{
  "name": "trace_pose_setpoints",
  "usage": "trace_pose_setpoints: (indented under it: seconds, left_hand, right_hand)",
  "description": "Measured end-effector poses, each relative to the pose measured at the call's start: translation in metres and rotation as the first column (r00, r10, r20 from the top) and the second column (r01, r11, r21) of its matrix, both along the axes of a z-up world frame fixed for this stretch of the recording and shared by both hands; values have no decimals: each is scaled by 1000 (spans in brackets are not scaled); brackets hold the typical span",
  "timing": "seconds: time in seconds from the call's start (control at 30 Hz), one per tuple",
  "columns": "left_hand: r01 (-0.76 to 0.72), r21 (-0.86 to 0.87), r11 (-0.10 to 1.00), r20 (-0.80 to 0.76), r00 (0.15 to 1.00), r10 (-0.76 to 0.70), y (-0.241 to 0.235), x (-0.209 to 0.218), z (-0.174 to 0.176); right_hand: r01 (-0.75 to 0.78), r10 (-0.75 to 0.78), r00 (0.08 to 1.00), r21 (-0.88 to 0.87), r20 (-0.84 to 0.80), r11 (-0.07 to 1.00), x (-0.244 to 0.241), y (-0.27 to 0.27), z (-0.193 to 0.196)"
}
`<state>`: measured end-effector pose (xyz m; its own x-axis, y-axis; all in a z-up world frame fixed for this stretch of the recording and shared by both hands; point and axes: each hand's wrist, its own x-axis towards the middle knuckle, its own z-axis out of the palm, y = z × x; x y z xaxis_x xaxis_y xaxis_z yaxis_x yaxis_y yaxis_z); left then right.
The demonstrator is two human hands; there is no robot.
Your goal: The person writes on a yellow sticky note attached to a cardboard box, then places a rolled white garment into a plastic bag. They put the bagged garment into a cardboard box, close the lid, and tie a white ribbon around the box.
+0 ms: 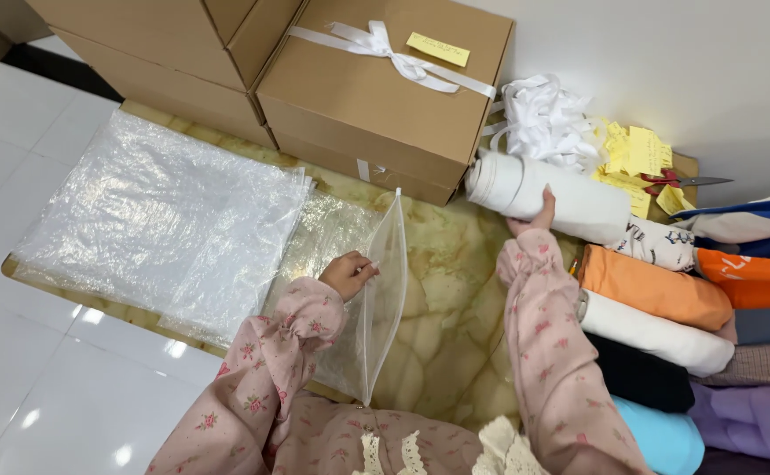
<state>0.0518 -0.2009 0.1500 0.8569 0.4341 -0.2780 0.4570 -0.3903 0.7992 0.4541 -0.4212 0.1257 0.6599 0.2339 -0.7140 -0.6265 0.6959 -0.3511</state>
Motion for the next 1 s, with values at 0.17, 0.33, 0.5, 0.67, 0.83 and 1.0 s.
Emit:
trace_pose_setpoints:
  seconds: [0.17,0.33,0.5,0.67,0.83,1.0]
  left_hand:
    - [-15,3,1000,43,999,15,-10,-2,3]
    - [0,85,996,76,997,-6,-18,3,-20]
    - [3,78,997,94,995,-11,-40,-1,-4]
    - [16,109,994,222,974,-40,-63,7,-33]
    - [44,151,988,189,979,-73,-82,20,-75]
    - [5,145,989,176,984,-31,-91,32,-86]
  right_hand:
    - [-1,-1,999,50,42,999,-71,-20,77]
    - [-44,32,988,80,149,996,-129,-51,138]
    - [-155,140,914,7,381,988,-150,-106,143]
    - [-240,309,920,-274,243,931,-261,-125,232]
    - [-280,375,904,-380,204,882,-263,-148,190]
    - [-427,675,707,-636,209,643,-240,-161,124]
